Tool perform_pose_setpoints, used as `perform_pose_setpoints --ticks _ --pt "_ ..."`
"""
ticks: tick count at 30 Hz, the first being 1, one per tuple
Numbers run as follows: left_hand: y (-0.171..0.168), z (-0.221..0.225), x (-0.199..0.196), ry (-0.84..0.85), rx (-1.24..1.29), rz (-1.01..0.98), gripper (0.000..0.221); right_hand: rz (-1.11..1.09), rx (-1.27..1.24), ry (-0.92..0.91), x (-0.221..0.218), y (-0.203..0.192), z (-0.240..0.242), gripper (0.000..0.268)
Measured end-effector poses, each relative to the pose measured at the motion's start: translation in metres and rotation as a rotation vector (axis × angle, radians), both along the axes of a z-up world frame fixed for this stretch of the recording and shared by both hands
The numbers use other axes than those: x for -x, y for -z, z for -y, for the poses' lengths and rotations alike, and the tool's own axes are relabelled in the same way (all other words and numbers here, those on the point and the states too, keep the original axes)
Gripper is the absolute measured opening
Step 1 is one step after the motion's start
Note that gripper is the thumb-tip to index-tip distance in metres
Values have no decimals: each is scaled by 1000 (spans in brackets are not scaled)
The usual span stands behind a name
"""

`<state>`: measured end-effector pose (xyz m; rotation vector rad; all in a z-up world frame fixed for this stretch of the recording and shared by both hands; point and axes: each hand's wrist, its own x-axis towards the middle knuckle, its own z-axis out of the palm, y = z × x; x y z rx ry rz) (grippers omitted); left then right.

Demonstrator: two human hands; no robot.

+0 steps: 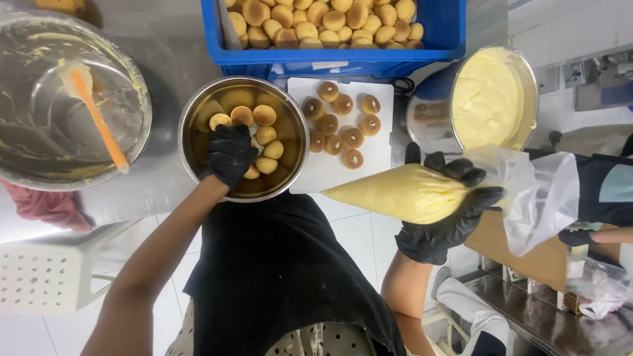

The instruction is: Fill small baked pastries with cream using a piping bag.

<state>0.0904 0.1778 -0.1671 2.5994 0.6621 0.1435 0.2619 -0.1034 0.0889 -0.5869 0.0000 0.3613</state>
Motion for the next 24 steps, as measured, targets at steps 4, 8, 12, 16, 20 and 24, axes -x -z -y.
perform_pose_setpoints --ticks 4,8,12,16,20,24 --pt "-24 -13 11 23 251 167 43 -94 -45 62 -10 23 11 47" --pt "-68 0 10 -214 1415 529 44 150 -206 -280 -18 30 7 48" --pt "-161 26 1 10 1686 452 63 189 -172 -293 -16 3 -15 46" --pt "-225 42 -6 67 1564 366 71 157 -323 -281 -39 26 17 46" --pt "-212 54 -10 280 1131 562 80 202 -270 -135 -23 2 11 44" --pt "-215 58 -13 219 1101 570 73 209 -304 -112 -11 -16 -2 53"
